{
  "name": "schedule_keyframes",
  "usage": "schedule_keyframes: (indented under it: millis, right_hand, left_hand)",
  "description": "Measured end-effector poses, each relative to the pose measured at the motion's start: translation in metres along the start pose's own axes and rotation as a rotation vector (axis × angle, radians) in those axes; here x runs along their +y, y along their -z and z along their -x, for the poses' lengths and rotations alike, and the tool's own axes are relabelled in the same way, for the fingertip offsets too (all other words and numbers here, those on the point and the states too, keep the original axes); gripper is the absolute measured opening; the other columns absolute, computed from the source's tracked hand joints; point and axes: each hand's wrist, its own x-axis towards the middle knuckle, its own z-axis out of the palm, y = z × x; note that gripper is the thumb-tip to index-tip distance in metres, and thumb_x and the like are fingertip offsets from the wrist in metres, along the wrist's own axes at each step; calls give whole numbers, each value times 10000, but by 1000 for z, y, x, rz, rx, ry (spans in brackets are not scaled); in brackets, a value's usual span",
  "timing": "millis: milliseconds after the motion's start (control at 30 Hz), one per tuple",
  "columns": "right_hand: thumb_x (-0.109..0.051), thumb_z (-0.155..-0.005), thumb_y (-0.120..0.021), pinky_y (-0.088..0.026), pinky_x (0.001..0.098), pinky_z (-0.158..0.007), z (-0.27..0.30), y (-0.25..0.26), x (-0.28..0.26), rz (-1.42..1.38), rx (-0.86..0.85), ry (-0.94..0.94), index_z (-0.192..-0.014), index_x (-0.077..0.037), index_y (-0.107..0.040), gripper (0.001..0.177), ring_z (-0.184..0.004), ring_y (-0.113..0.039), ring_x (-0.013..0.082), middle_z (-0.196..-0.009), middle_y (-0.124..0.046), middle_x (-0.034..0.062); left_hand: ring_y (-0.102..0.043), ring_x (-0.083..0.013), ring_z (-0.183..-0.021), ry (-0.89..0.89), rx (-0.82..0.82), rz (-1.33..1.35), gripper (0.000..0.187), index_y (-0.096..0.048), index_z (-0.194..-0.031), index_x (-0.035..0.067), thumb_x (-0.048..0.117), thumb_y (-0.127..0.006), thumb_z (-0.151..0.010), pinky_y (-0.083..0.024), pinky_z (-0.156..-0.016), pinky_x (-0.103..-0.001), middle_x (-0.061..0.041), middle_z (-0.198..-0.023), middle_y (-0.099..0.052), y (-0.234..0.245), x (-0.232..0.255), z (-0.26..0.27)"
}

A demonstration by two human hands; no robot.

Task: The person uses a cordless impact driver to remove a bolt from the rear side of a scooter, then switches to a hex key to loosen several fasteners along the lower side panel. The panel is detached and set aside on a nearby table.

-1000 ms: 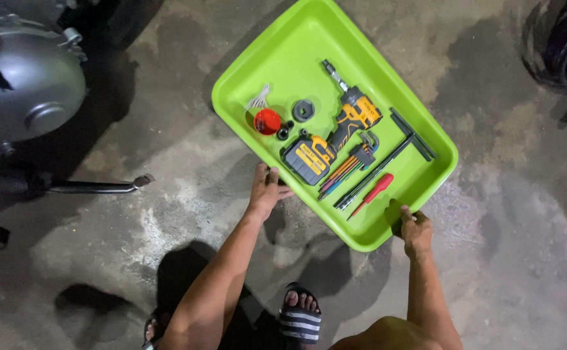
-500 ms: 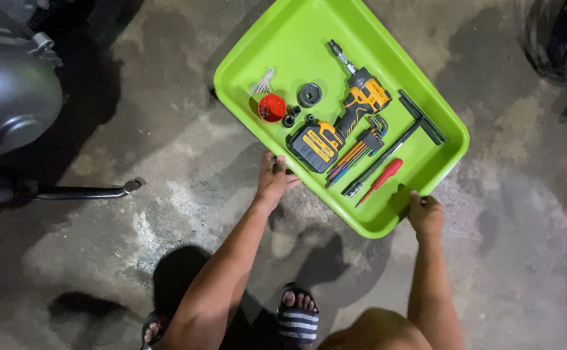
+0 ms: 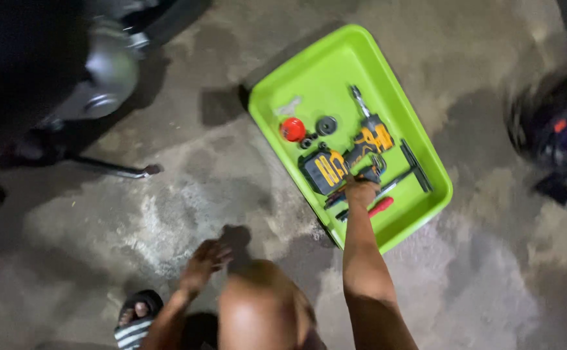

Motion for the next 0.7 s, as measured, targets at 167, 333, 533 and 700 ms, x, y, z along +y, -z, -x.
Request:
schedule_keyframes:
  millis: [167,333,533,700]
  right_hand:
    - [-270,-768,-874,-603,403,-561,23,23,-4,-376,-25,-71,-1218,45,-360,753,-753,-709,279,-1002,-691,212]
    - [-7,-846,-742,-544,395,-425,84,97,-20,-710,47,224,-1306,-1,-284,649,-535,-632,218,-892,-634,158]
    - [50,-808,-678,-586,367,-576,202,145,-74,-734,-312,500,-1412,18,-313,706,-693,-662,215,-957,-651,171]
    - [35,-807,-744,-579,342,-823,296,126,-128,-549,-758,863,-1457,25,-324,774,-984,-690,196,-1128,-686,144]
  left_hand:
    - [-697,-245,-1121,104,259,-190,458,-550,-1372,98,399,-439,-1046,-523,-940,-426,-114,-1298,-713,65,24,67]
    - [-699,-239,-1161,-263,192,-269,447,-573,-1368,69,351,-489,-1031,-502,-1024,-408,-98,-1300,-702,47,88,92]
    - [-624,-236,-1268,-604,-133,-116,424,-520,-1415,72,228,-595,-1028,-487,-1110,-379,-71,-1317,-682,-101,150,85]
    - [-590,-249,-1262,-783,-265,61,641,-356,-1525,38,338,-625,-1026,-496,-1056,-371,-157,-1356,-615,-151,213,91]
